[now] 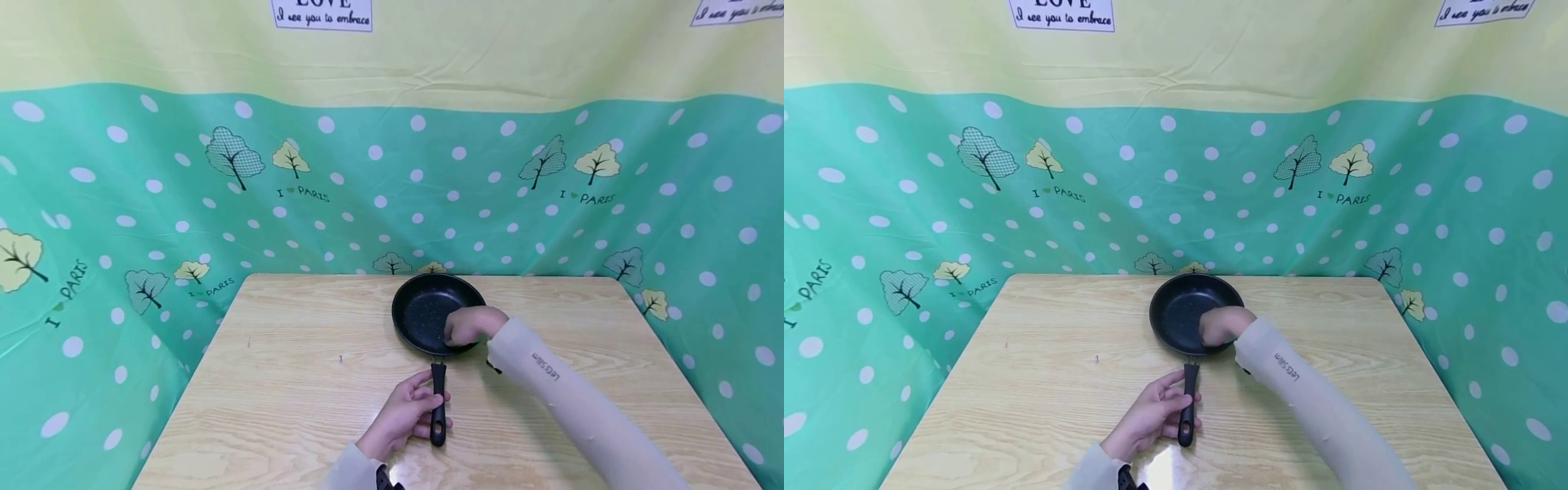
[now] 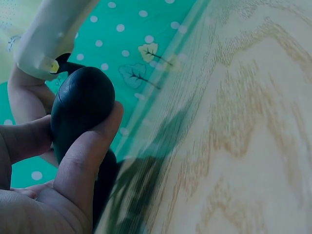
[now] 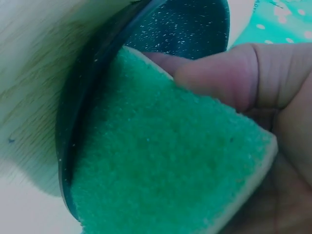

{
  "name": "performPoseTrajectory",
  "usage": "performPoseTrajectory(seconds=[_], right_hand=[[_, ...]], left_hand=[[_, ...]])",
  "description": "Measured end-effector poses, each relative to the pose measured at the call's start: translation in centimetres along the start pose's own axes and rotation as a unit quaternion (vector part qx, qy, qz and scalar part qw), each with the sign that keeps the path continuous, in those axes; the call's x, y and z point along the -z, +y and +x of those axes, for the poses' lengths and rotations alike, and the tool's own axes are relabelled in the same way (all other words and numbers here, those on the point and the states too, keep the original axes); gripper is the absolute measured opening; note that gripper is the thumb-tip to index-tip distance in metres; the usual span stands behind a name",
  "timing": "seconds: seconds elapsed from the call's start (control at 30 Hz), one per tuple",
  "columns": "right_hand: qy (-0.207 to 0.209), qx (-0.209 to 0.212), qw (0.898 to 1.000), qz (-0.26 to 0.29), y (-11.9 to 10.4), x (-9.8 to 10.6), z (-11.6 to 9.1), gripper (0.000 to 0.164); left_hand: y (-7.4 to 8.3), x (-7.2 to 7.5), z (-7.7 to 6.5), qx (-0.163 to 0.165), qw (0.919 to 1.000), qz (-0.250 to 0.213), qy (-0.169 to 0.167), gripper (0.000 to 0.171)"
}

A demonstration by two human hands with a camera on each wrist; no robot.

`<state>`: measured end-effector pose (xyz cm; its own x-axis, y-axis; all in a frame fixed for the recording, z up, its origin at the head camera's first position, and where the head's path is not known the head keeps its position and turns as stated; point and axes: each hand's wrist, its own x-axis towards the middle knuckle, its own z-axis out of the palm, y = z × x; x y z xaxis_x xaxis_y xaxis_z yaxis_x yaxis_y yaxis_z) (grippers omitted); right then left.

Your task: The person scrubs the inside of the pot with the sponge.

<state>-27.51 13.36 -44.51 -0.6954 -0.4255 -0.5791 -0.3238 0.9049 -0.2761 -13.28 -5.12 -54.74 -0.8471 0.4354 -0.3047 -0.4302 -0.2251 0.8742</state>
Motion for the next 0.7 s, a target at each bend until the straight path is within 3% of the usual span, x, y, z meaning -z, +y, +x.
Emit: performPoseTrajectory(seconds=[0.37, 0.7], right_hand=[[-0.034, 0.098, 0.994, 0.036, 0.2, 0.3, 0.1, 0.031], [-0.044, 0.117, 0.981, 0.145, 0.9, 0.3, 1.0, 0.062]], left_hand=[[-0.1, 0.0, 0.0, 0.0, 1.0, 0.0, -0.003, 0.07], [0.0, 0.1, 0.1, 0.004, 1.0, 0.006, -0.007, 0.072]])
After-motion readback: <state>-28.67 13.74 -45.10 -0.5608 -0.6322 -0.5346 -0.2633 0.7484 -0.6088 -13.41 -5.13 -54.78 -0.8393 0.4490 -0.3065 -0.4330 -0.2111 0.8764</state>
